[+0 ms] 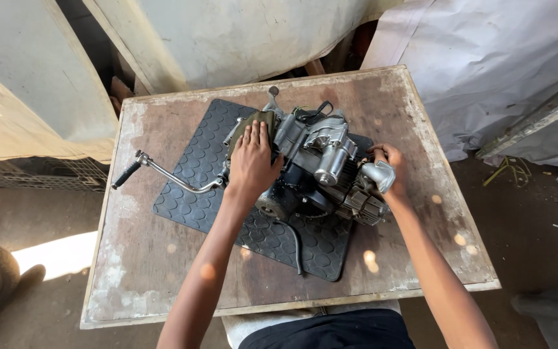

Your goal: The person cleans a motorcycle engine block placed on a table using a dark cloth. They wipe various parts of the engine, including the cylinder head and crankcase, and rotate the engine to access different sides.

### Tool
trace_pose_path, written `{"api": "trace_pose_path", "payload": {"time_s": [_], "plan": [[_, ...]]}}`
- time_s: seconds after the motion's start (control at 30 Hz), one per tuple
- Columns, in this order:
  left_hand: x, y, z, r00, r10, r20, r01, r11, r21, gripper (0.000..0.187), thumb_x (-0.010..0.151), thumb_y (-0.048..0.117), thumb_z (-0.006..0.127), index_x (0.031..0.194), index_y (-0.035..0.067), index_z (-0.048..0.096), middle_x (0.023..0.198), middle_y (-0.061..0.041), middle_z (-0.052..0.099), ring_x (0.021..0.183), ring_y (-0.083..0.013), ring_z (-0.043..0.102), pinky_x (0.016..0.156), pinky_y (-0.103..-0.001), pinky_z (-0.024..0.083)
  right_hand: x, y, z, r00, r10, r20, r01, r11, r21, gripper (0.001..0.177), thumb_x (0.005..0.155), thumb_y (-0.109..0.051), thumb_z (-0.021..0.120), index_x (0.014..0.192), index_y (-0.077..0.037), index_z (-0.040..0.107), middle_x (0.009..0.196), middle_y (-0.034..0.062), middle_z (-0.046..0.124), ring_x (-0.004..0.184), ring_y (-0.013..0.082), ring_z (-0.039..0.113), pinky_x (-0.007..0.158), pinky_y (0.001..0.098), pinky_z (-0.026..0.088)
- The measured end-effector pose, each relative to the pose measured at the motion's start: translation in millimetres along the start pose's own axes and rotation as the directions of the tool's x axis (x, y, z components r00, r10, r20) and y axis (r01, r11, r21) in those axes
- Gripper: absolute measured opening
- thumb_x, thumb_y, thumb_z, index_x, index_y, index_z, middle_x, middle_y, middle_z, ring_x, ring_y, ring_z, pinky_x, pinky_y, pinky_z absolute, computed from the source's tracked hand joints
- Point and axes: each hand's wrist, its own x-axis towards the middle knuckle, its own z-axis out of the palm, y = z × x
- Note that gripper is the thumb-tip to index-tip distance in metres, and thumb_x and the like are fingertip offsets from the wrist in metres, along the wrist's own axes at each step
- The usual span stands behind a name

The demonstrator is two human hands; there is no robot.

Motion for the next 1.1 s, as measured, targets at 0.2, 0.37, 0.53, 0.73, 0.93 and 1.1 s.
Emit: {"api": "trace_pose_path", "payload": {"time_s": [0.2,0.37,0.53,0.73,0.93,1.1], "plan": [[21,-3,0,0.996,0.031,0.081,-0.018,0.987,-0.159,0.098,0.090,0.067,0.054,0.156,-0.004,0.036,0.162,-0.024,0.035,0.151,-0.0374,0.033,0.120,-0.053,0.030,5,8,2,1.000,-0.021,-0.016,0.021,1.000,0.020,0.019,0.099,-0.014,0.057,0.094,-0.016,0.075,0.096,0.0136,0.076,0.099,0.0355,0.071,0.089,0.0474,0.053],[74,-8,43,0.992,0.033,0.123,-0.010,0.983,-0.183,0.108,0.085,0.074,0.057,0.157,-0.003,0.034,0.163,-0.023,0.032,0.151,-0.0363,0.033,0.118,-0.054,0.033,19,21,3,0.998,-0.051,-0.027,0.050,0.998,-0.034,0.012,0.093,-0.011,0.065,0.093,-0.015,0.076,0.095,0.0137,0.076,0.098,0.0351,0.072,0.088,0.0459,0.054],[70,-14,36,0.983,0.067,0.170,-0.027,0.974,-0.224,0.114,0.082,0.080,0.055,0.160,0.001,0.030,0.165,-0.019,0.033,0.152,-0.0343,0.033,0.118,-0.054,0.033,8,6,0,1.000,-0.010,0.017,0.011,0.999,-0.044,0.017,0.097,-0.020,0.060,0.093,-0.020,0.077,0.094,0.0090,0.077,0.098,0.0324,0.072,0.088,0.0444,0.054],[39,-7,16,0.998,0.061,0.036,-0.055,0.988,-0.144,0.102,0.084,0.070,0.062,0.157,0.002,0.039,0.160,-0.015,0.043,0.148,-0.0321,0.039,0.116,-0.052,0.035,11,15,2,1.000,-0.012,0.005,0.013,0.997,-0.072,0.016,0.097,-0.021,0.062,0.095,-0.021,0.078,0.094,0.0102,0.077,0.098,0.0347,0.072,0.087,0.0442,0.054],[14,-9,-5,0.994,0.103,0.046,-0.092,0.973,-0.211,0.099,0.083,0.066,0.063,0.156,0.004,0.040,0.162,-0.014,0.040,0.151,-0.0317,0.034,0.120,-0.052,0.030,-2,3,-1,0.999,-0.038,-0.024,0.038,0.999,-0.013,0.019,0.098,-0.017,0.059,0.093,-0.017,0.078,0.099,0.0140,0.076,0.101,0.0387,0.070,0.089,0.0459,0.054],[25,-10,6,0.997,0.063,0.054,-0.045,0.957,-0.285,0.096,0.086,0.070,0.059,0.154,0.004,0.044,0.160,-0.013,0.043,0.150,-0.0309,0.037,0.120,-0.053,0.030,9,15,3,0.998,-0.061,-0.035,0.060,0.998,-0.025,0.013,0.096,-0.016,0.063,0.094,-0.019,0.076,0.098,0.0114,0.074,0.098,0.0329,0.071,0.086,0.0451,0.054]]}}
